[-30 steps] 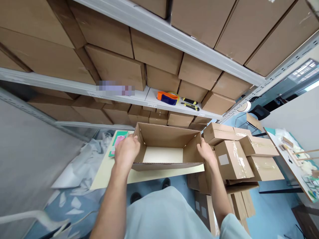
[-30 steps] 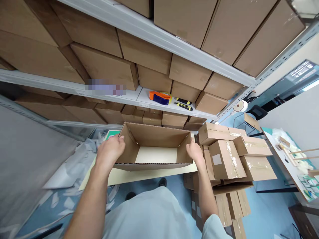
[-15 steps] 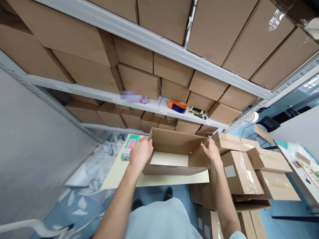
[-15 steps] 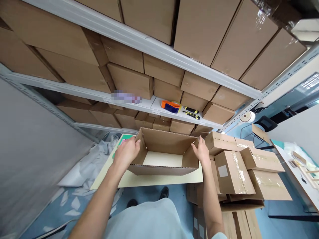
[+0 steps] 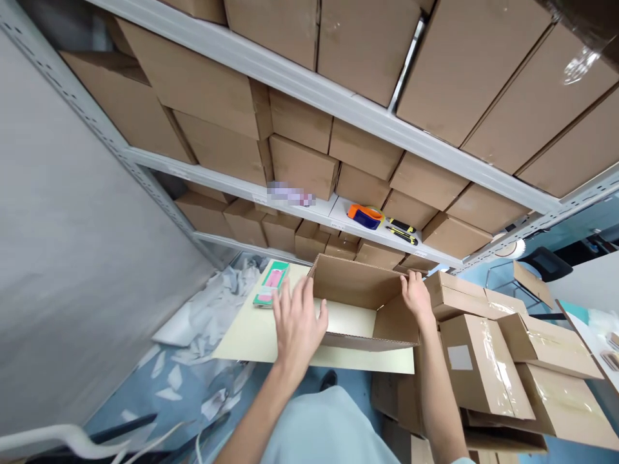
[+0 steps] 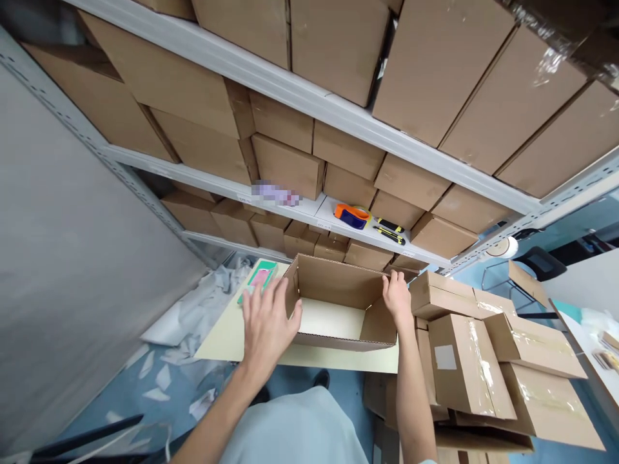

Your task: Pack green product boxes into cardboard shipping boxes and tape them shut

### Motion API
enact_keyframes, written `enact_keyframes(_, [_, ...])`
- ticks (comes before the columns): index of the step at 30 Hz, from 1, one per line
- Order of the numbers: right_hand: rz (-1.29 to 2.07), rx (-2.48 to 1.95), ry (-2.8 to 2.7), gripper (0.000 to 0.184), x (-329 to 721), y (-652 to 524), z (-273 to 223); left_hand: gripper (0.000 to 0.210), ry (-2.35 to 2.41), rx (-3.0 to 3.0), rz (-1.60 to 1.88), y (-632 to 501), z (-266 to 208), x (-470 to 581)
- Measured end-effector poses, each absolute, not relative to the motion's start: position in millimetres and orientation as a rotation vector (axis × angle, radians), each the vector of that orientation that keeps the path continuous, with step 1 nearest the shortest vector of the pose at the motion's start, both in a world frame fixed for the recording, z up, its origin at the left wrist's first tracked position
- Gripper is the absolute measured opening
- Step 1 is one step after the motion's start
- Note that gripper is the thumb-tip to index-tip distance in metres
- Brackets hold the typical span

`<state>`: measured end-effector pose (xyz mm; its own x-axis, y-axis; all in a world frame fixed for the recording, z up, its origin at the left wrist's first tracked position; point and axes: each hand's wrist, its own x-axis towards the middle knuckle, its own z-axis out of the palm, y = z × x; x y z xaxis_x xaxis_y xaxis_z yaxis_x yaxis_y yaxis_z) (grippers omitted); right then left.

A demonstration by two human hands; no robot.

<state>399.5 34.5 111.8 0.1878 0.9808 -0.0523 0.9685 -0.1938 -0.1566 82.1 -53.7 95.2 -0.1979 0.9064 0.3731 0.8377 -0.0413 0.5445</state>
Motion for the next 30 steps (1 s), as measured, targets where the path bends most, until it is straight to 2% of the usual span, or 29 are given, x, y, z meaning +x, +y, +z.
enact_keyframes(4, [0.191,-2.423,-1.901,0.048,396,34,116,0.081,2.282,1.651,1.139,-76,86,81])
enact_keyframes(7, [0.171,-2.469,-1.885,0.047,395,35,119,0.084,2.158,1.491,1.268,-85,71,78])
enact_keyframes(11, [0.173,-2.485,-1.952,0.047,402,43,123,0.068,1.978,1.515,1.363,-90,56,74])
enact_keyframes(15, [0.248,-2.285,-2.175,0.042,424,59,129,0.054,1.787,1.726,1.235,-86,55,61])
enact_keyframes(18, [0.423,-2.066,-2.271,0.047,440,69,130,0.040,1.684,1.827,1.089,-79,60,50])
enact_keyframes(22, [0.530,-1.949,-2.022,0.051,453,66,118,0.038,1.603,1.878,0.926,-70,69,46])
enact_keyframes(25, [0.469,-1.946,-1.781,0.067,460,47,104,0.039,1.604,1.871,0.886,-67,71,47])
enact_keyframes(30, [0.349,-1.867,-1.665,0.078,467,21,96,0.038,1.680,1.887,1.121,-76,65,59])
